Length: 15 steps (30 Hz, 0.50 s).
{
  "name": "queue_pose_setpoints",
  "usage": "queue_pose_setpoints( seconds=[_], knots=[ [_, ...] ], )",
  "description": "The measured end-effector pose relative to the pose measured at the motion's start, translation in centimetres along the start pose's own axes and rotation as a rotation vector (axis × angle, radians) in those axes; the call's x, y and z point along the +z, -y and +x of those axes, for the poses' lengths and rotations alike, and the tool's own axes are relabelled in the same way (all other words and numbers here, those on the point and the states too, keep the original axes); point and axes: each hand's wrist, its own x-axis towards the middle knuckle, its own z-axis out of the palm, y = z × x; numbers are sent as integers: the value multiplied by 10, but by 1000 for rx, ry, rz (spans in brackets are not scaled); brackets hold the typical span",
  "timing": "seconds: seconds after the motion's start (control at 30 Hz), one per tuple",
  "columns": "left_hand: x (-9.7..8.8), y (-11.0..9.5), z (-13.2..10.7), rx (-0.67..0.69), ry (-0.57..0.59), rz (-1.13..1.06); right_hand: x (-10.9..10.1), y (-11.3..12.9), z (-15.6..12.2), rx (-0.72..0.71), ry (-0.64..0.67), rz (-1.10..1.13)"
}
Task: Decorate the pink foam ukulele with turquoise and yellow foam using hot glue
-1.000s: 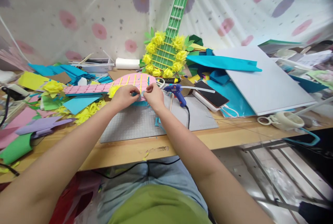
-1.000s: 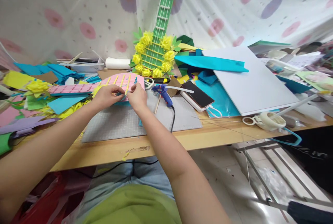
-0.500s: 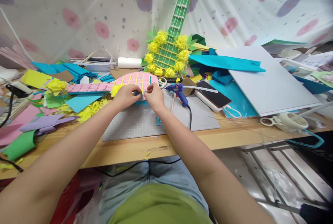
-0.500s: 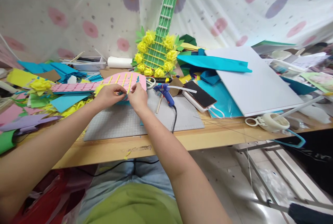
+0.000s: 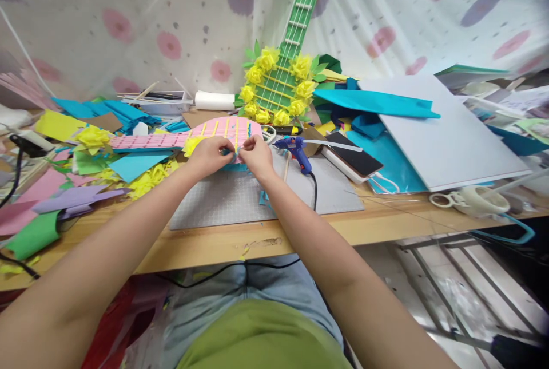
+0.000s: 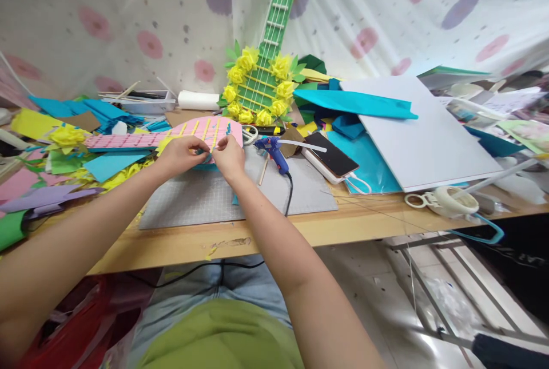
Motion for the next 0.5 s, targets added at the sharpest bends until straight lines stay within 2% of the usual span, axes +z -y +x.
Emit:
queue_pose_setpoints(
  seconds=[0.5],
  knots=[
    [0, 2, 1, 17, 7, -2, 3, -3, 1, -3, 38, 35]
  ],
)
